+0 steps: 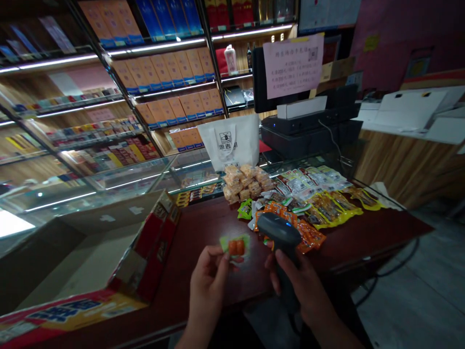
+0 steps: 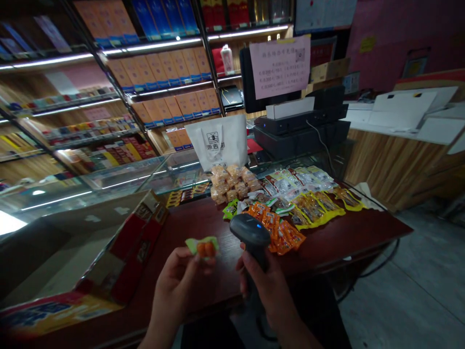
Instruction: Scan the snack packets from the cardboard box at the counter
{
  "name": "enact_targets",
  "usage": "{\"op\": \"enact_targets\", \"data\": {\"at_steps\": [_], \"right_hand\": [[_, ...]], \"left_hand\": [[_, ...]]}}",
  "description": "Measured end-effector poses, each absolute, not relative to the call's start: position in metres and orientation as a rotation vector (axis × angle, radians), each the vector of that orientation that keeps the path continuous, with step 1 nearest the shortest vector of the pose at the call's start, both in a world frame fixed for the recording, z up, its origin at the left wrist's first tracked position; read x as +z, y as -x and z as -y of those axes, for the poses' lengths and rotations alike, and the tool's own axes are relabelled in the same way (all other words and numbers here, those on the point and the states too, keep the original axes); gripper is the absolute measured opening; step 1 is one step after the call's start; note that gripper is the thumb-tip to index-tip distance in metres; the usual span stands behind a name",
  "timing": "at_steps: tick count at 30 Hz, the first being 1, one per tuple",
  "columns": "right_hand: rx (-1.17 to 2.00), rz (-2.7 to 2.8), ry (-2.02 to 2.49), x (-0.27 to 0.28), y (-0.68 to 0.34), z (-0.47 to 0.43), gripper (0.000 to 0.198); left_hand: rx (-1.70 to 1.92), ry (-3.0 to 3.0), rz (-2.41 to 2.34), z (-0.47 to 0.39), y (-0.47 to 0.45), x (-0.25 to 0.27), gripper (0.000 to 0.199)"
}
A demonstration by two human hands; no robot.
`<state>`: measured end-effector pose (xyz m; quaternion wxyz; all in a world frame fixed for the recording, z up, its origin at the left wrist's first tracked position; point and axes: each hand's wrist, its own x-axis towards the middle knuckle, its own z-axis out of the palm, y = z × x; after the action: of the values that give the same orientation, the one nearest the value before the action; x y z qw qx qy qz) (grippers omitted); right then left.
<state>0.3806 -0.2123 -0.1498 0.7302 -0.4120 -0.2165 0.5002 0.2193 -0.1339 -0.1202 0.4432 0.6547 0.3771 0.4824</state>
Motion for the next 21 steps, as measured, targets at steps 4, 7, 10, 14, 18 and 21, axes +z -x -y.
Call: {"op": "enact_targets", "data": {"at_steps": [4, 7, 10, 14, 18, 21], "right_hand": [[1.148, 0.423, 0.88, -0.152, -0.377, 0.217, 0.054], [1.181, 0.413, 0.916, -0.153, -0.378, 0.218, 0.056], [1.18, 0.433, 0.971, -0.156, -0.38, 0.218, 0.056], [1.142, 0.439, 1.006, -0.157, -0.384, 0.217, 0.055], [1.141, 0.435, 1.024, -0.156, -0.387, 0.218, 0.052], [1.145, 0.426, 1.006, -0.156, -0.389, 0.218, 0.052]], "left_hand": [[1.355, -2.188, -0.835, 0.142, -0.217, -0.123, 0.014], [1.353, -2.257, -0.803, 0.147, -0.221, -0.122, 0.018], [1.33, -2.112, -0.917, 0.152, -0.228, -0.12, 0.014], [1.217, -1.921, -0.956, 0.154, -0.233, -0.121, 0.009], [1.154, -1.708, -0.928, 0.151, -0.239, -0.121, 0.019], [1.089, -1.478, -0.901, 0.149, -0.243, -0.12, 0.038]]}}
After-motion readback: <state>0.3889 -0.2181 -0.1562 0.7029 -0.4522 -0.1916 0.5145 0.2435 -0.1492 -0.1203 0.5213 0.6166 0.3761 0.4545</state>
